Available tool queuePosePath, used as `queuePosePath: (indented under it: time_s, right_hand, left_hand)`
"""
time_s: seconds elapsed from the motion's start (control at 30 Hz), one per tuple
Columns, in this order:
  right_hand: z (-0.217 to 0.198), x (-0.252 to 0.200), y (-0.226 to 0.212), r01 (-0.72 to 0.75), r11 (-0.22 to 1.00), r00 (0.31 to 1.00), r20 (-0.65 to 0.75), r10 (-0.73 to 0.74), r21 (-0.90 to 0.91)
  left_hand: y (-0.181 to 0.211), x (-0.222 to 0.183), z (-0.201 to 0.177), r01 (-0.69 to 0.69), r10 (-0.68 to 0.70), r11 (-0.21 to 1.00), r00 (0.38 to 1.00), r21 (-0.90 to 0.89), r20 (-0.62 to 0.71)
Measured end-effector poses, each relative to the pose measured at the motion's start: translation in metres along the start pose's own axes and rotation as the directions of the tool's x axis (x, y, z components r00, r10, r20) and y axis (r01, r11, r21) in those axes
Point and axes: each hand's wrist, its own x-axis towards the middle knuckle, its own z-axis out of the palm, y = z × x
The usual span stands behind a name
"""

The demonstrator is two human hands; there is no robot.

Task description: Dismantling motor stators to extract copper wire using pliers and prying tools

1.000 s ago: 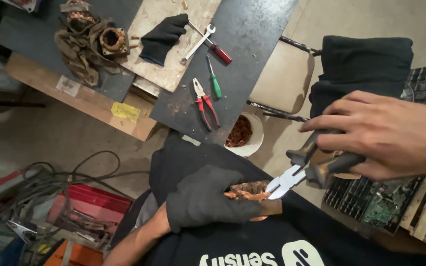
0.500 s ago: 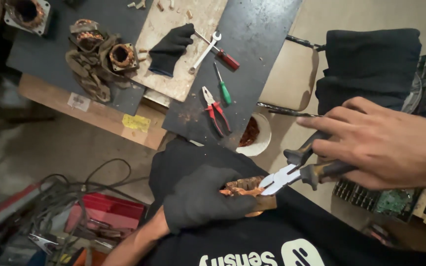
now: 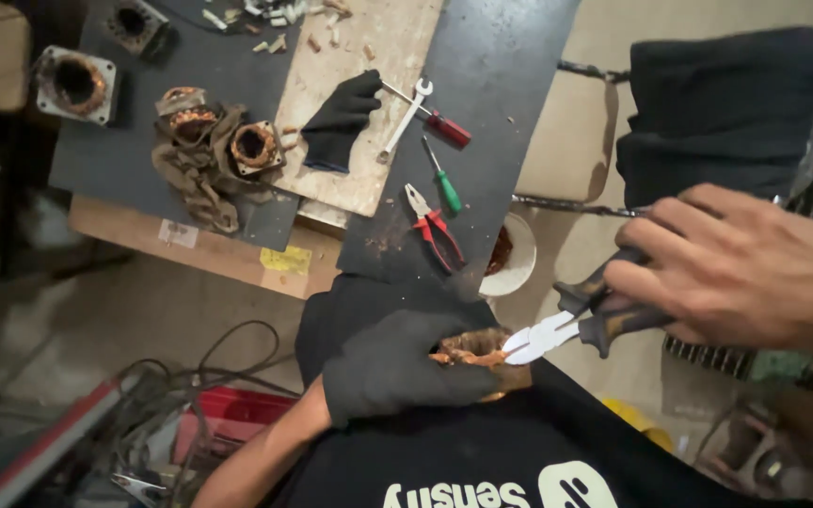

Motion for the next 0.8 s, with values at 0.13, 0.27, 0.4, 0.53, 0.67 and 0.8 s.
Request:
queuePosePath:
  time_s: [0.13, 0.27, 0.4, 0.53, 0.67, 0.8]
  right_hand:
    - [-0.048, 0.013, 0.003, -0.025, 0.989, 0.979, -0.204, -0.005, -0.143]
    - [-0.037, -0.009, 0.002, -0.054, 0.947, 0.891, -0.444, -0.098, -0.316]
    - [0.009, -0.057, -0.009, -0.057, 0.891, 0.839, -0.505, -0.202, -0.45]
    - [0.025, -0.081, -0.037, -0.239, 0.818, 0.861, -0.503, -0.071, -0.524]
    - [0.016, -0.075, -0.07, -0.445, 0.895, 0.791, -0.456, 0.407, 0.027]
    - [0.044, -0.09, -0.101, -0.374, 0.701, 0.847, -0.084, 0.525, 0.608]
  left_hand:
    - [-0.017, 0.014, 0.005, -0.04, 0.055, 0.971, 0.997, 0.237, -0.059]
    - [-0.061, 0.04, 0.018, -0.382, 0.557, 0.817, 0.717, 0.431, -0.419]
    - [-0.081, 0.058, 0.031, -0.286, 0.79, 0.59, 0.401, 0.755, -0.465]
    - [-0.081, 0.054, 0.041, -0.271, 0.815, 0.56, 0.352, 0.783, -0.461]
    - [-0.078, 0.054, 0.061, -0.242, 0.817, 0.57, 0.269, 0.785, -0.51]
    - [-0.071, 0.057, 0.075, -0.29, 0.843, 0.537, 0.205, 0.792, -0.496]
